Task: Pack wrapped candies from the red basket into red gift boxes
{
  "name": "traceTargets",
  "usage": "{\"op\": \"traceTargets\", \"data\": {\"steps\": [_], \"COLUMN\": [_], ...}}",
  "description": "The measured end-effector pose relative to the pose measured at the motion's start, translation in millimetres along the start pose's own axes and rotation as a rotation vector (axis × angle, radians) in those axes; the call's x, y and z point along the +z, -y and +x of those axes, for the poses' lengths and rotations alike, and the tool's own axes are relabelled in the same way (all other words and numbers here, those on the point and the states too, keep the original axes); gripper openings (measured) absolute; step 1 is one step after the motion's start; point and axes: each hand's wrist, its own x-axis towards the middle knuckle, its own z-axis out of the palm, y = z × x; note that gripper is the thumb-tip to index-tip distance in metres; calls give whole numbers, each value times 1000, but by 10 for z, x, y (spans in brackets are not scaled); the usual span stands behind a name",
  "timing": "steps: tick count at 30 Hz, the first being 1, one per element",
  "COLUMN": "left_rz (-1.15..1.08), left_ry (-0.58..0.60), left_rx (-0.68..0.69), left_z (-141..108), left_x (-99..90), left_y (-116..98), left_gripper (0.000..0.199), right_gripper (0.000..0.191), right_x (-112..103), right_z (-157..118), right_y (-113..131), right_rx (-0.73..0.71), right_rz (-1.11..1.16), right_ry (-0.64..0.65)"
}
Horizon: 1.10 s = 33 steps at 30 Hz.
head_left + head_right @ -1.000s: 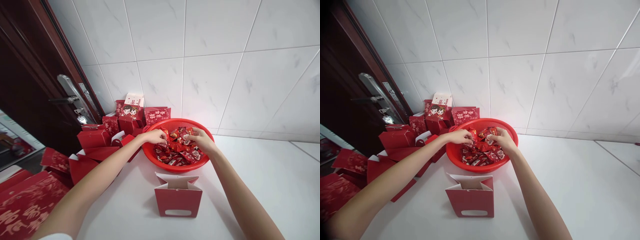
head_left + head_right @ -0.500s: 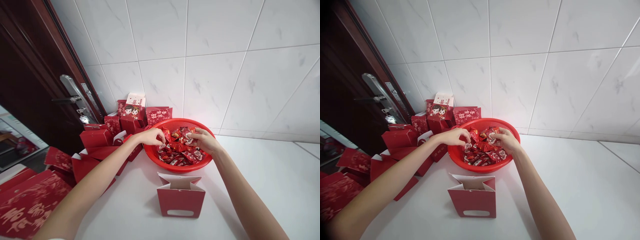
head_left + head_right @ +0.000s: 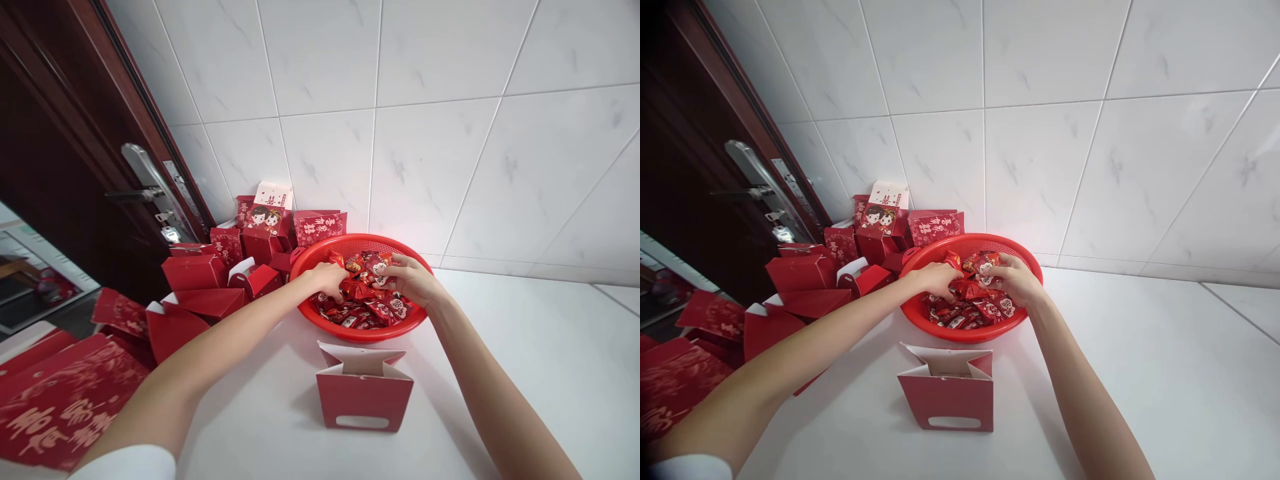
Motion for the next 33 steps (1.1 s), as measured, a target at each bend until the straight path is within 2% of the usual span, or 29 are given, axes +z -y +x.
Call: {"op": "traceTargets", "data": {"steps": [5, 9, 13, 16, 21, 26, 30, 31, 33], "left_rz": [-247, -559, -700, -613, -341, -178, -197, -219, -253], "left_ry": [-52, -117, -159, -165, -120, -251, -300, -281, -164], "left_rx": [31, -14, 56, 68, 49, -59, -28, -12, 9], "left_z": [19, -35, -87, -132, -180, -75, 30, 42, 47], "left_x": [-21, -23, -26, -66, -149, -166, -174, -175, -169], "left_y": [186, 349, 468, 506, 469, 454, 426, 404, 348], "left_gripper": [58, 54, 45, 40, 33, 42, 40, 38, 32], "right_gripper": [28, 28, 30, 32, 32, 30, 29, 29, 28], "right_x": [11, 26, 36, 23, -27, -30, -29, -33, -41], "right_z": [-6, -13, -17, -1, 52, 66, 71, 75, 84], "right_y": [11, 21, 27, 18, -20, -28, -32, -35, -42], "right_rx": [-10, -3, -4, -22, -69, -108, -126, -134, -142], "right_rz": [-11, -5, 5, 12, 55, 62, 67, 71, 76], "right_ry": [4, -6, -3, -10, -109, -156, -219, -228, -230]}}
